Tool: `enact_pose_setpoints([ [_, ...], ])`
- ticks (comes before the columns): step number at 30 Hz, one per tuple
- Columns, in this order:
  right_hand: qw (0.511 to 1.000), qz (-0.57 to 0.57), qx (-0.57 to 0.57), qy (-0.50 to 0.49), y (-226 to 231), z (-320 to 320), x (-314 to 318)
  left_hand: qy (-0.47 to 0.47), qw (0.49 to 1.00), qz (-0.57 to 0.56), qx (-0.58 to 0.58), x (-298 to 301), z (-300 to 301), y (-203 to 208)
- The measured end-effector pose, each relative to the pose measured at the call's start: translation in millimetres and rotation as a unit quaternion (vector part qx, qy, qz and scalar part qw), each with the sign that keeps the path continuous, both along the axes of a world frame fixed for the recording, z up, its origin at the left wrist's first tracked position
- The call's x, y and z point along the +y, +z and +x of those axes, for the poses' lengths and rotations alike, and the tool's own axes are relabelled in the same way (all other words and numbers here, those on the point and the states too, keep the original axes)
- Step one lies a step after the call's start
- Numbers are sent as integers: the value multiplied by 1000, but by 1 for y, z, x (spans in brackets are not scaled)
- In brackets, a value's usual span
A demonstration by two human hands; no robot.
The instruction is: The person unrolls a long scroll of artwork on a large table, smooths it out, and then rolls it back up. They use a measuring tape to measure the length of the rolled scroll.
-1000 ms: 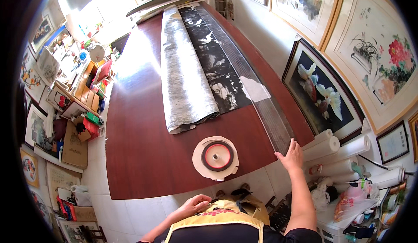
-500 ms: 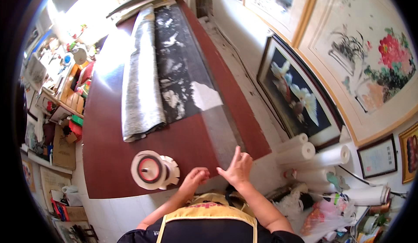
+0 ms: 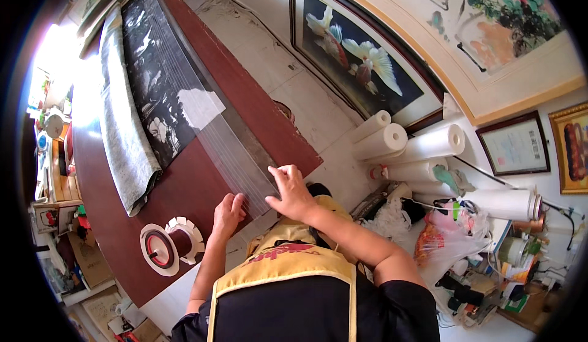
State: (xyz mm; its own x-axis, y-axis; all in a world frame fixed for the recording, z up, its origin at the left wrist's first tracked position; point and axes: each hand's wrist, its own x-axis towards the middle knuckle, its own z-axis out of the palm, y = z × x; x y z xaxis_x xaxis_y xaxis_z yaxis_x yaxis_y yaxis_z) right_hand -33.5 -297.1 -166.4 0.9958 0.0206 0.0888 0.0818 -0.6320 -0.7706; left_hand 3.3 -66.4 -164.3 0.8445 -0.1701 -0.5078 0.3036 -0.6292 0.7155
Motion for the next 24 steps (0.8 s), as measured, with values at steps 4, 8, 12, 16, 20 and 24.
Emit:
enact_pose_setpoints([
  [4, 991, 115, 68, -22, 24, 32, -67, -132, 971, 189, -59, -8, 18, 13],
  [8, 985, 132, 106, 2, 20, 81, -148, 19, 956, 235, -177, -45, 35, 20],
  [12, 983, 98, 144, 58, -7, 132, -230, 180, 892, 315, -268, -99, 60, -5],
  [16, 973, 9, 163, 163, -1, 175, -297, 266, 845, 400, -237, -138, 57, -52],
  [20, 965, -7, 193, 180, -20, 221, -348, 288, 820, 430, -242, -145, 66, -60],
  [24, 959, -73, 160, 224, -76, 270, -363, 304, 814, 409, -278, -154, 65, -37],
])
